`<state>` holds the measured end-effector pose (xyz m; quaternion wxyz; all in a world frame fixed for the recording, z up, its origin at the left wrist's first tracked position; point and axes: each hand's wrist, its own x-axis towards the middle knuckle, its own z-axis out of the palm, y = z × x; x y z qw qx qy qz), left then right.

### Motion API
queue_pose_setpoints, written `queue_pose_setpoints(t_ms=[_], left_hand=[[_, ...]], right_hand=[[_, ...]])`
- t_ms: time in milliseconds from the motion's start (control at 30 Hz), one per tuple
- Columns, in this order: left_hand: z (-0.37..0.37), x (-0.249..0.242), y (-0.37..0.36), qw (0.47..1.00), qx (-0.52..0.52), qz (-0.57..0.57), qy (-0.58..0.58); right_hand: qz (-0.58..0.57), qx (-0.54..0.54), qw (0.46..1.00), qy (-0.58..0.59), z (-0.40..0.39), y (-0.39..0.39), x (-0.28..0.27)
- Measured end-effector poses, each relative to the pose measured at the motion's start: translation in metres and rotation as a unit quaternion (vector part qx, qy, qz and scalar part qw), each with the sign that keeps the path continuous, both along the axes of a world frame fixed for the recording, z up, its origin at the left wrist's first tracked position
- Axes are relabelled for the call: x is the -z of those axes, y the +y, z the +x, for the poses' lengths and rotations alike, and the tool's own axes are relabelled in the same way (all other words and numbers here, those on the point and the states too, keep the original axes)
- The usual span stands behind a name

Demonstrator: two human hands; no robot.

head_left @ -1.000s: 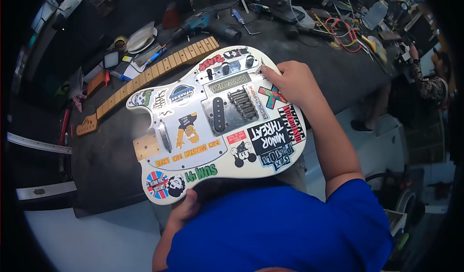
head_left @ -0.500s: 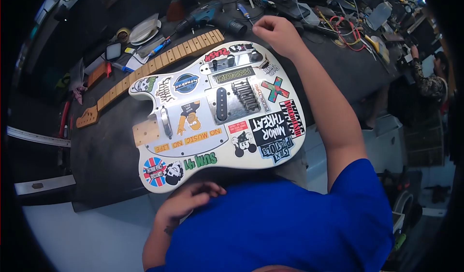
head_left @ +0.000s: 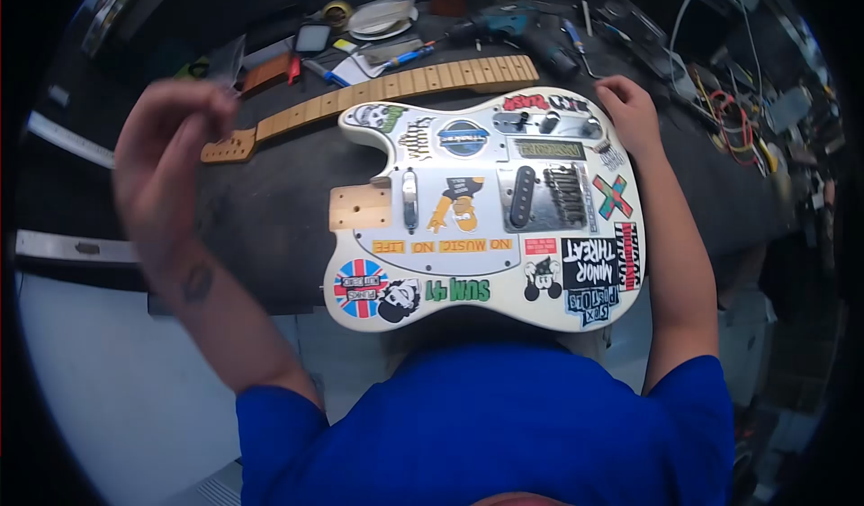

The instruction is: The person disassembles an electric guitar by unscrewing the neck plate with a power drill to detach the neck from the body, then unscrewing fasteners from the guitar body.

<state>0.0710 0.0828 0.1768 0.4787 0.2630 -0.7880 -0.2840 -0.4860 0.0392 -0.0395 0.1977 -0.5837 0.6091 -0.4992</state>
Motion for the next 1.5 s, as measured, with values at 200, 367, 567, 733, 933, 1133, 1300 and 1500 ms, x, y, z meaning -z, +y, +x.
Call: queue_pose_setpoints(t_ms=[200, 367, 567, 733, 933, 1133, 1300, 1500], left_hand=[[-0.024, 0.114, -0.107, 0.98, -0.115, 0.121, 0.105], [-0.051, 0.122, -0.097, 0.982, -0.17, -0.024, -0.077], [-0.052, 0.116, -0.093, 0.973, -0.149, -0.096, -0.15], [-0.045, 0.124, -0.096, 0.973, -0.15, -0.112, -0.134], [-0.044, 0.127, -0.098, 0.974, -0.151, -0.096, -0.141], [-0.046, 0.122, -0.104, 0.992, -0.042, 0.113, 0.044], [-0.132, 0.044, -0.04, 0.971, 0.158, 0.177, -0.036], [-0.188, 0.035, -0.024, 0.936, 0.249, 0.244, -0.049]], right_hand=[[0.036, -0.011, 0.998, -0.048, 0.004, 0.007, -0.004], [-0.01, 0.006, 0.998, 0.068, 0.03, -0.003, -0.056], [0.124, 0.025, 0.93, 0.344, 0.09, -0.124, -0.103], [0.224, 0.065, 0.887, 0.399, 0.107, -0.176, -0.073], [0.1, 0.177, 0.909, 0.365, 0.108, -0.136, -0.129], [-0.014, 0.134, 0.954, 0.269, 0.105, -0.013, -0.224], [-0.016, 0.148, 0.91, 0.386, 0.132, 0.075, -0.276], [-0.199, 0.097, 0.858, 0.464, 0.142, 0.131, -0.284]])
